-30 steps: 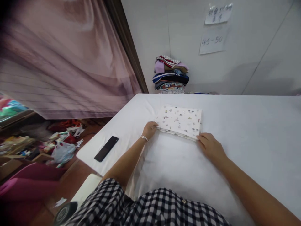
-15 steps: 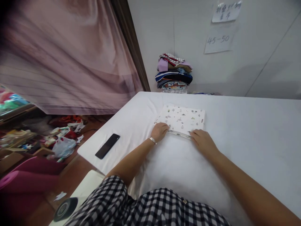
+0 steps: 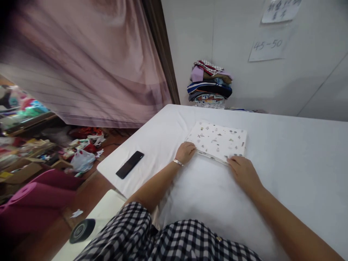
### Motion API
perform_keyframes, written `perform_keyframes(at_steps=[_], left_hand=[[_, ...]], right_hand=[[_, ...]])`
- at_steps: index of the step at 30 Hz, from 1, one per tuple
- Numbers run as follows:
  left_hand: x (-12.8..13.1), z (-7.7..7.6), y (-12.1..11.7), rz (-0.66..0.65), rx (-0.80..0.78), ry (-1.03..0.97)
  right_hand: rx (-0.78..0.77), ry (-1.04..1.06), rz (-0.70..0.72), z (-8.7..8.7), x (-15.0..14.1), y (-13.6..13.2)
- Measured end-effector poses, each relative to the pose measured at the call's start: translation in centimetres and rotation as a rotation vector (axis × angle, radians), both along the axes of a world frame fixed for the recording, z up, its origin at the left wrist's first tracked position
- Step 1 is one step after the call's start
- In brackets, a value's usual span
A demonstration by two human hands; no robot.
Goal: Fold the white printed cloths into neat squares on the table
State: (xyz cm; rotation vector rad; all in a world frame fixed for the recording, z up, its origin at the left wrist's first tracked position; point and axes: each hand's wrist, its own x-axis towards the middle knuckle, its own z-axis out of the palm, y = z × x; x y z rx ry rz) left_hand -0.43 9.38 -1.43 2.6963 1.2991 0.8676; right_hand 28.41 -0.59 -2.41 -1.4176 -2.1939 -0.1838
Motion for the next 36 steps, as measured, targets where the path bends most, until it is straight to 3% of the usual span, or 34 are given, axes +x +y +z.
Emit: perform_keyframes(at_steps=[8, 12, 18, 25, 36], left_hand=[[-3.5, 0.4, 0.6, 0.337, -0.053, -0.169], [-2.8, 0.9, 0.1, 0.19, -0.015, -0.128], [0.3, 1.2, 0.4, -0.045, -0.029, 0.037], [1.3, 1.2, 1.3, -0.062, -0.072, 0.104], [0.3, 0.2, 0.0, -0.098, 0.04, 0.139]], right_hand=[[0.012, 0.018, -0.029, -0.3, -0.3, -0.2], [-0.043, 0.023, -0.025, 0.6, -0.3, 0.2], [-0.115, -0.021, -0.022, 2.6, -1.4, 2.0], [-0.149, 0.016, -0.022, 2.6, -2.9, 2.6], [-0.079, -0.002, 0.005, 1.1, -2.6, 1.6]])
